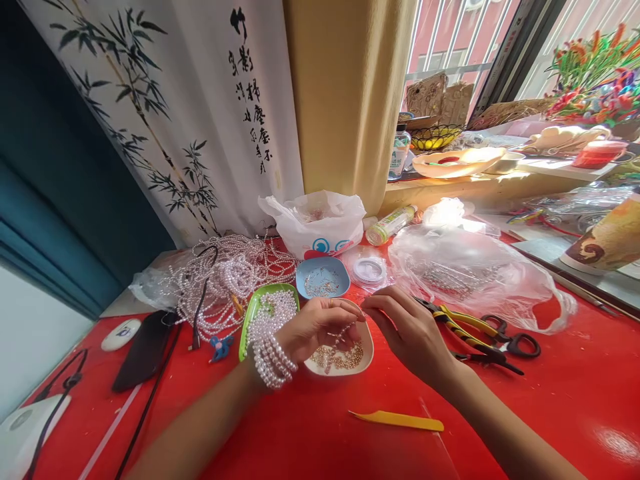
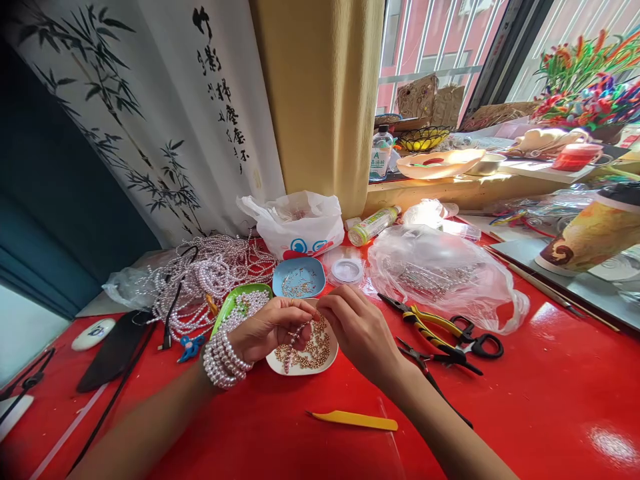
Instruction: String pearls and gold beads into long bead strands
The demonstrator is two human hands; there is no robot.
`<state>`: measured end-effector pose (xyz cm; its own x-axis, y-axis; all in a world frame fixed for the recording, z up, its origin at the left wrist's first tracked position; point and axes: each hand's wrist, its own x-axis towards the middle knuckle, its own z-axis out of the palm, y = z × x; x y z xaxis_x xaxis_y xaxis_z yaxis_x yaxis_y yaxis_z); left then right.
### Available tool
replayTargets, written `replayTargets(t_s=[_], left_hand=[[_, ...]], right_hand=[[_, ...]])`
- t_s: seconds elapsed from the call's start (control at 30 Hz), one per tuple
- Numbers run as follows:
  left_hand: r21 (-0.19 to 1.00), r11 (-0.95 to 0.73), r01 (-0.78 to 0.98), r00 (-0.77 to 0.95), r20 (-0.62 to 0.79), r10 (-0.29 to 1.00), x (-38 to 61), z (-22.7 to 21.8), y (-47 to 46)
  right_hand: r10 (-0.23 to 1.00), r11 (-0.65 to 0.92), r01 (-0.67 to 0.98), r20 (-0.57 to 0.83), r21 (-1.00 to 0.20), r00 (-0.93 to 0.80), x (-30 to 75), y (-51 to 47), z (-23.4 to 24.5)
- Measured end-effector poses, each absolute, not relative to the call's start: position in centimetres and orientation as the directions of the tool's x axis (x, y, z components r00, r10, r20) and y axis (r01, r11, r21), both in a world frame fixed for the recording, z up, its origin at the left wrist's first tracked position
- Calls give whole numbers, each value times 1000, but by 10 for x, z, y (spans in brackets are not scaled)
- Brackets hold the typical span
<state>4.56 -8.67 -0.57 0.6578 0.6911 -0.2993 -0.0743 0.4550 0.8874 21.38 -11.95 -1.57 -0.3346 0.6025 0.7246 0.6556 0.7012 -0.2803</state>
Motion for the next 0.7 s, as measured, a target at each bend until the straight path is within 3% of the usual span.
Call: replayTargets(t_s=[0.7], left_hand=[[878,459,-137,693,-246,677,49,-14,-87]], right_hand=[[563,664,730,752,-163,-344,215,-117,-19]])
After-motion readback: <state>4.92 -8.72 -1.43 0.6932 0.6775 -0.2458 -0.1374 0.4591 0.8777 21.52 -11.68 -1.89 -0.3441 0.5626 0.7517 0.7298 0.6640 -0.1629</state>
